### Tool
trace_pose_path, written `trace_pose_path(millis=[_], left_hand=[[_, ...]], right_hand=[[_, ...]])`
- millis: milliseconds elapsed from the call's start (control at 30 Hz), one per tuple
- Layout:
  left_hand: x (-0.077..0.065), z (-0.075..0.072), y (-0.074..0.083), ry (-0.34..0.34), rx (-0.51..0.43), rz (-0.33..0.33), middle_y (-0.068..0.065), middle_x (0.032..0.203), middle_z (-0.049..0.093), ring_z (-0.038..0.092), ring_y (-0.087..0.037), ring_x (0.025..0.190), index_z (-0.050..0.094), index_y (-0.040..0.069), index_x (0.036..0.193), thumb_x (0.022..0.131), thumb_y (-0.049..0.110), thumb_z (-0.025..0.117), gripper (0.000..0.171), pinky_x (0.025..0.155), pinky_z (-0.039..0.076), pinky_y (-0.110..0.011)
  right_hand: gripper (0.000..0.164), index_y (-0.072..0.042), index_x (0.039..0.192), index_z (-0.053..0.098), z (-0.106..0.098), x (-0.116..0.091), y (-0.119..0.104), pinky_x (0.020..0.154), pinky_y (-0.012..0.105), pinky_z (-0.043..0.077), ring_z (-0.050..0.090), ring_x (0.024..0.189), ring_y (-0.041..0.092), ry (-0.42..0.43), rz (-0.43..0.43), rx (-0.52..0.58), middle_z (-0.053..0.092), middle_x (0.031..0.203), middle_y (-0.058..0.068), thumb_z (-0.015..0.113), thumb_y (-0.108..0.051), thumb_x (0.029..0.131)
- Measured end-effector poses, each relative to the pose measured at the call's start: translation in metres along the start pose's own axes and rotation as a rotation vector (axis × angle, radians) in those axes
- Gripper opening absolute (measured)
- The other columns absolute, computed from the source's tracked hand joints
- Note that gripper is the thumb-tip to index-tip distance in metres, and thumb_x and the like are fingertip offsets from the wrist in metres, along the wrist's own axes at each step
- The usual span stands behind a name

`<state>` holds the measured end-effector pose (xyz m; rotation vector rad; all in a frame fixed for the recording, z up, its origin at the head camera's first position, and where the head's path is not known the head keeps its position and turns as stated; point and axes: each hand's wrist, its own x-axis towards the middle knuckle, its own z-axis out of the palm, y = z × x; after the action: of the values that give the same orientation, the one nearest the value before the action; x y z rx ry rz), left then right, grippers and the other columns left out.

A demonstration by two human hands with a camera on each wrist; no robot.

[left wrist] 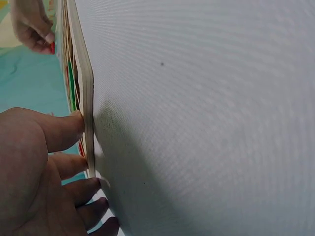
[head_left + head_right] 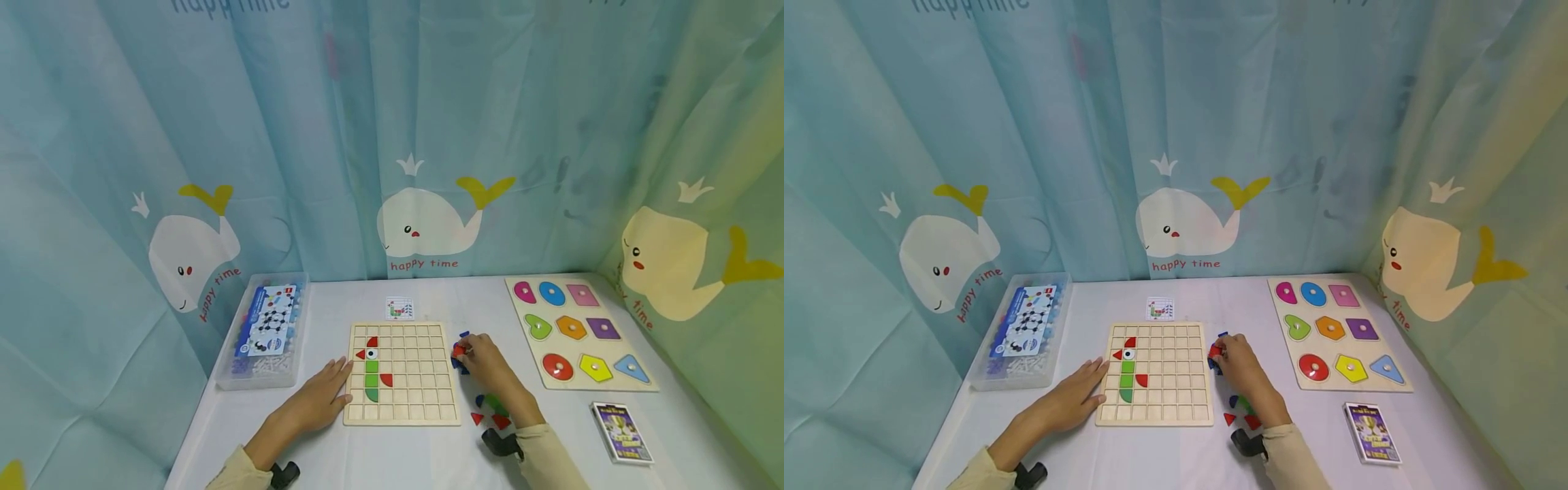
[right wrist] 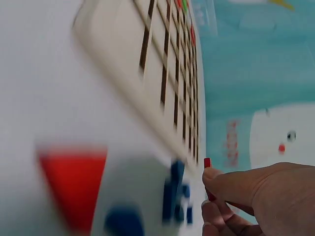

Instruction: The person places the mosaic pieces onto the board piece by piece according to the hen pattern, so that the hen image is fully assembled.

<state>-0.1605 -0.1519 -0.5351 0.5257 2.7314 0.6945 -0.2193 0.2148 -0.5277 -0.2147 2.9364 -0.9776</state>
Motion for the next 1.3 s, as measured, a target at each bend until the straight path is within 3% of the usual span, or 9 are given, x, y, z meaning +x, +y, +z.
trace_pose_path(millis=[300,500,900,1300], left_hand=[[0.002,0.002,-0.002,0.008,0.018,0.005,-0.017,0.173,0.029,0.024,-0.041,0.16,0.033,0.006,0.166,0.109,0.033,0.058,0.067,0.126,0.029,-0.061],[0.003,0.001,-0.002,0.014,0.007,0.01,-0.017,0.173,0.029,0.023,-0.042,0.16,0.033,0.005,0.165,0.109,0.032,0.058,0.067,0.126,0.029,-0.062],[0.001,0.0,-0.001,0.024,0.011,0.024,-0.019,0.172,0.029,0.024,-0.043,0.16,0.033,0.004,0.165,0.109,0.03,0.058,0.066,0.126,0.029,-0.062],[0.0,0.001,0.0,0.03,0.012,0.018,-0.019,0.171,0.031,0.025,-0.043,0.159,0.035,0.003,0.164,0.109,0.029,0.059,0.066,0.126,0.029,-0.062]], right_hand=[[0.016,-0.001,0.111,0.071,0.031,0.001,-0.046,0.081,0.035,0.058,0.058,0.091,0.016,-0.071,-0.171,0.011,0.06,0.103,0.007,0.076,-0.002,0.095],[0.015,-0.004,0.106,0.069,0.048,-0.003,-0.063,0.078,0.034,0.057,0.057,0.09,0.016,-0.135,-0.251,0.029,0.059,0.1,0.006,0.076,0.001,0.094],[0.011,-0.007,0.1,0.072,0.062,-0.01,-0.075,0.076,0.029,0.054,0.054,0.087,0.013,-0.174,-0.272,0.033,0.059,0.099,0.002,0.076,0.001,0.094],[0.013,-0.005,0.101,0.072,0.063,-0.015,-0.074,0.08,0.031,0.058,0.058,0.09,0.014,-0.165,-0.359,-0.012,0.061,0.1,0.003,0.076,0.004,0.093]])
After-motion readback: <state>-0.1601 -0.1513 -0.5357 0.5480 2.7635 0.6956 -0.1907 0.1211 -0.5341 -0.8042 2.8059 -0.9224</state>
